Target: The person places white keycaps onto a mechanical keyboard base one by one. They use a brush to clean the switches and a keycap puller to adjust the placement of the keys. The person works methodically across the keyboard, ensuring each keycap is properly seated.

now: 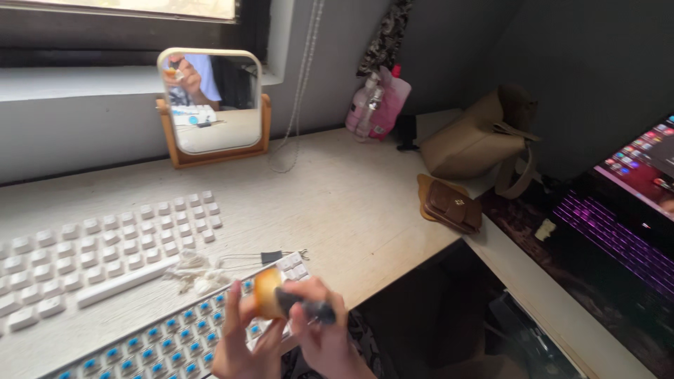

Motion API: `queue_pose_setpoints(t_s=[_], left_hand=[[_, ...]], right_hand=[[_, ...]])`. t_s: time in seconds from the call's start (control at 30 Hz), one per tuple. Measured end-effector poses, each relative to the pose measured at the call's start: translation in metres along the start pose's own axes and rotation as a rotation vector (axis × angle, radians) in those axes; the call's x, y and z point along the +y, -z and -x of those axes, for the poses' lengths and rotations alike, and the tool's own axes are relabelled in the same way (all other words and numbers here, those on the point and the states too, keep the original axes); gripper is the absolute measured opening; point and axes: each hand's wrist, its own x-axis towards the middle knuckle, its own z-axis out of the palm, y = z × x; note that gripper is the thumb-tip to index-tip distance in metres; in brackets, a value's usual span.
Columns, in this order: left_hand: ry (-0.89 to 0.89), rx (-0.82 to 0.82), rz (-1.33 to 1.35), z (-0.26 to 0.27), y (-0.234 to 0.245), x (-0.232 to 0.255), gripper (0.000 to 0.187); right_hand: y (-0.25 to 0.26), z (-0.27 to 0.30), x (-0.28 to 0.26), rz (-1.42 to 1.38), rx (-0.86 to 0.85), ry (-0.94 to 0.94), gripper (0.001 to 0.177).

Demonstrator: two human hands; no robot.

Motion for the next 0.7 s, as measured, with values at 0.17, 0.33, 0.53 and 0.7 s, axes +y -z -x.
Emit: queue_pose_setpoints(t_s=[0.17,0.33,0.53,0.7], left_hand=[[0.028,-0.022,0.093,0.001,0.006,-0.004,0.096],[-0.003,-0.037,0.012,-0.006,0.010,-0.009,0.098],[-0.055,-0.010,0.066,-0.007,0.008,-0.007,0.094],[-0.103,-0.034,0.017,-0.008,0.013,-0.004,0.087]], right_hand=[[-0.008,0.006,0.019,0.047,0.076,-0.180,0.017],[-0.012,0.007,0.033,-0.003,0.011,-0.058,0.016],[-0.010,0.009,0.041,-0.124,0.046,0.034,0.023],[-0.011,0.024,0.051,0.001,0.121,-0.096,0.021]])
